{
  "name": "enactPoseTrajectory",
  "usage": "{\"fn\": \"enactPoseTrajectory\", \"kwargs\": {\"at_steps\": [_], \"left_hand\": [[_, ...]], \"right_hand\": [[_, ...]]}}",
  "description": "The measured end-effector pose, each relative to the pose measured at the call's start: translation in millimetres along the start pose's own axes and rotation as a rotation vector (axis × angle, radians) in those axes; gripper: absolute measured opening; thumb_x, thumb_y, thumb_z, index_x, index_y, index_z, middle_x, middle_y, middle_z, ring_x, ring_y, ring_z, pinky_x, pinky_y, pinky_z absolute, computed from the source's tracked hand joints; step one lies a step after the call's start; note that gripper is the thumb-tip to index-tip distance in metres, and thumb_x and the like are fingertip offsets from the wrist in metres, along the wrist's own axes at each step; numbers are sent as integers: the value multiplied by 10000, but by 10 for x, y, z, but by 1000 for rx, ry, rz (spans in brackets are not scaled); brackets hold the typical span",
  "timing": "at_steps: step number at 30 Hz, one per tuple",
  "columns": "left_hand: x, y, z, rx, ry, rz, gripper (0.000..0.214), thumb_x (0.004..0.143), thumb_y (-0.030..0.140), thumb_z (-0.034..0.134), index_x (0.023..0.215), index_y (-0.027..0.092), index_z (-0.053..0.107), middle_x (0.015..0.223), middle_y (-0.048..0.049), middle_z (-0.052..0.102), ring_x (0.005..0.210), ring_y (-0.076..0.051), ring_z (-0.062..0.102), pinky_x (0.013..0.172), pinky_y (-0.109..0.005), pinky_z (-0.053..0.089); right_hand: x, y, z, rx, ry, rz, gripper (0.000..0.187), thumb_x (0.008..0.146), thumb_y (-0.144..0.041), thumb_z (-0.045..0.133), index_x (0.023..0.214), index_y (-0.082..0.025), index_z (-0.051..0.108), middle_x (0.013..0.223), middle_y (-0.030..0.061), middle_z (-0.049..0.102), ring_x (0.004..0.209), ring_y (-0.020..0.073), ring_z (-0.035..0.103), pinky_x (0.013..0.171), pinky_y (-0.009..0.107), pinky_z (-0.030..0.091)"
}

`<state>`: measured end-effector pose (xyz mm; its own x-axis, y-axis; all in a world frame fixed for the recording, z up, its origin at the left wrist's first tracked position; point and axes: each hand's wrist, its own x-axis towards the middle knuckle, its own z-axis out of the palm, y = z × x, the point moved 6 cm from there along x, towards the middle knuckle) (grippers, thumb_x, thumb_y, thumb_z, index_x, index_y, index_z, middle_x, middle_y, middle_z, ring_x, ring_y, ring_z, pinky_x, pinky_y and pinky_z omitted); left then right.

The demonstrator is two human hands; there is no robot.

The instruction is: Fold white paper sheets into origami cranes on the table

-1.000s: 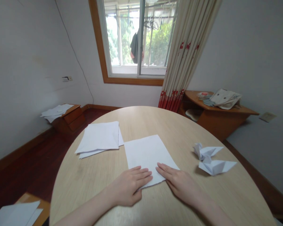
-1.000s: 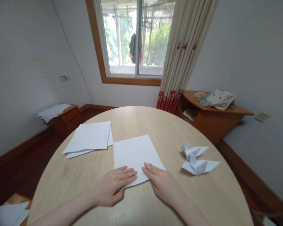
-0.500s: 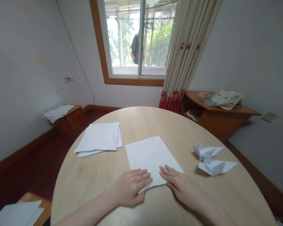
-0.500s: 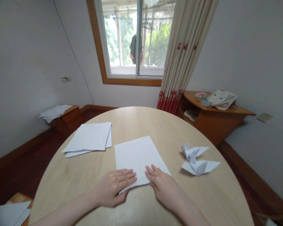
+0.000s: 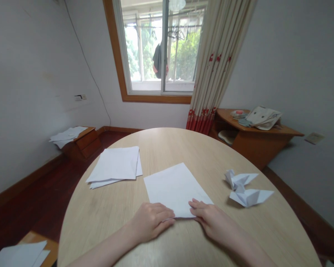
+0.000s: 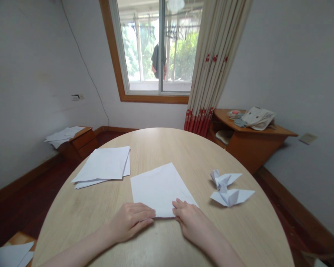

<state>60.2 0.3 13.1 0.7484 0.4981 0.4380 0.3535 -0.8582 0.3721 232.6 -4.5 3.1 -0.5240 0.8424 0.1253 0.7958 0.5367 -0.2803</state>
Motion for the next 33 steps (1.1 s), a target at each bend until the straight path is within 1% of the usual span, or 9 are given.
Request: {"fn": "enactPoseTrajectory", "kwargs": {"at_steps": [3,8,13,18,21,24,29,31,33], "left_hand": [[-2,37,-28,0,38,-2,383,1002,310,334,941,173,686,833,-43,737,723,-170,683,647,-249,510],[9,10,-38,-112,31,-128,473,1002,350,301,770,162,668,661,-41,678,588,-139,616,565,-222,436],[2,-127,-11,-254,17,-341,523,951,427,364,501,167,422,476,30,421,457,-89,387,468,-213,294],[2,-203,20,-412,-21,-409,511,896,445,429,492,175,272,474,58,245,452,-72,252,449,-224,183],[-2,-189,28,-514,-59,-417,486,869,444,460,496,172,308,490,57,260,471,-75,247,459,-226,180],[-24,-161,52,-659,-115,-447,420,832,477,510,573,149,470,538,49,340,510,-85,281,477,-219,206],[-48,-122,94,-880,-203,-495,478,729,608,631,699,150,497,532,80,306,494,-71,228,447,-201,155],[-34,-112,90,-940,-189,-481,542,710,674,626,739,149,494,563,66,387,486,-64,264,436,-181,177],[-16,-109,94,-1032,-155,-472,602,708,742,575,783,152,481,670,8,512,503,-73,382,436,-164,269]], "right_hand": [[9,-28,-50,9,-2,34,322,827,-34,492,861,-255,724,1024,28,731,983,195,671,810,274,519],[47,-70,-101,85,9,6,261,856,-90,505,817,-250,707,995,20,730,940,192,671,862,291,481],[87,-42,-179,166,29,63,180,893,-191,491,815,-220,651,870,26,702,797,188,653,699,265,475],[132,-38,-212,173,44,84,131,906,-220,491,813,-213,583,832,13,646,783,179,610,662,252,448],[156,-57,-194,194,57,55,137,919,-218,473,820,-212,568,863,21,635,827,185,596,727,275,458],[167,-85,-154,230,55,26,177,934,-193,446,783,-214,536,853,11,619,854,175,584,855,317,448],[160,-144,-78,267,46,-37,208,937,-160,430,750,-214,500,803,-18,565,862,146,572,1082,395,278],[158,-170,-56,274,42,-61,212,933,-162,439,737,-211,500,793,-22,540,856,143,562,1093,404,252],[157,-198,-31,279,32,-76,211,928,-164,454,728,-206,509,792,-23,524,861,144,551,1096,421,229]]}}
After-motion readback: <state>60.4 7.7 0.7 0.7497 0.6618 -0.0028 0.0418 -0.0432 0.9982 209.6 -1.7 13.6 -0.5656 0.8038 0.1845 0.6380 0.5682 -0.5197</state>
